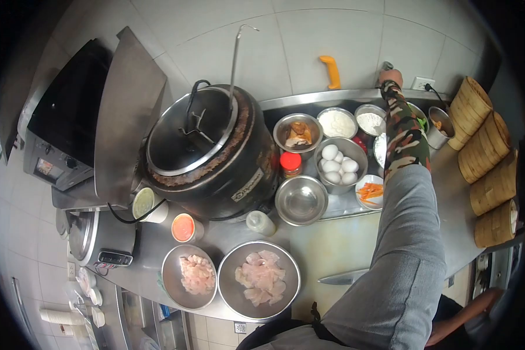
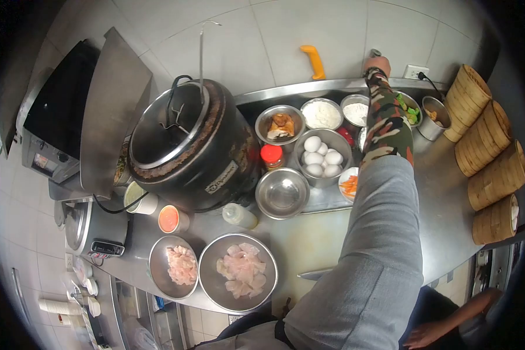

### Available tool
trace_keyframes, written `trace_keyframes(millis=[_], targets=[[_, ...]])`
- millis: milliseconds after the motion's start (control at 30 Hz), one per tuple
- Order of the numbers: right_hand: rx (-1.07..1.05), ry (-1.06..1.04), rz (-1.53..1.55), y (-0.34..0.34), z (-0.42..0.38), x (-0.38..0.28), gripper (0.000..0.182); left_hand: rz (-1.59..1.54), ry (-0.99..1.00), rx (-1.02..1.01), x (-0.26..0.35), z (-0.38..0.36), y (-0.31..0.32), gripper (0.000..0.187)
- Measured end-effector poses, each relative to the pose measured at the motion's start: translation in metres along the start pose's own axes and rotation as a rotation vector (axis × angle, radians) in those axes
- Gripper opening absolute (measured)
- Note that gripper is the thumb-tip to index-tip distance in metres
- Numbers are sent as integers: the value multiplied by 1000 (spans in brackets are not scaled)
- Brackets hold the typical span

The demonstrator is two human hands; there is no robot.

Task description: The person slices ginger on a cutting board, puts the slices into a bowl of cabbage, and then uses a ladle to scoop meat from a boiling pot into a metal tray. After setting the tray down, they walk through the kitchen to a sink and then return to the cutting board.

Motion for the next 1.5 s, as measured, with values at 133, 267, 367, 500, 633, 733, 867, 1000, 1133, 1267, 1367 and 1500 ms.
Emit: trace_keyframes(millis=[133, 267, 367, 500, 633, 733, 867, 1000, 1133, 1267, 1367, 1500], targets=[[171, -44, 180, -30, -1, -47, 48, 11, 22, -1, 5, -3, -6, 27], [285, -107, 380, -100, 22, -115, 52, 10, 36, 1, 8, -4, -9, 29], [532, -196, 481, -138, 25, -144, 48, -1, 34, 6, -4, -9, -8, 31], [265, -275, 1140, -191, -17, -176, 35, -44, 59, 27, -52, -29, -3, 34], [-46, -534, 1311, -243, -103, -206, 39, -88, 85, 40, -91, -78, 26, 36], [-239, -704, 1002, -296, -205, -229, 45, -161, 25, 32, -72, -89, 38, 38], [-549, -907, 795, -342, -350, -241, 47, -420, -158, 81, -80, -102, 66, 48], [-1091, -791, 856, -424, -530, -228, 49, -555, -294, 15, -125, -154, 100, 54], [-1559, -1032, 504, -492, -693, -191, 51, -627, -479, 52, -221, -218, 167, 55], [-1981, -1270, 455, -545, -870, -146, 50, -709, -663, 104, -315, -282, 219, 54], [-1991, -1690, 517, -509, -1012, -93, 47, -825, -827, 314, -367, -331, 220, 54], [-1597, -2293, 225, -477, -1151, -34, 41, -1155, -1037, 549, -416, -393, 184, 53]])
Point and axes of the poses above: each hand's wrist, its own z-axis towards the middle knuckle, its own y-axis out of the palm, x = y × z, the point moved 1 cm from there along z, towards the middle knuckle, and after that the axes turned 12 degrees about x, right-handed, at the moved point
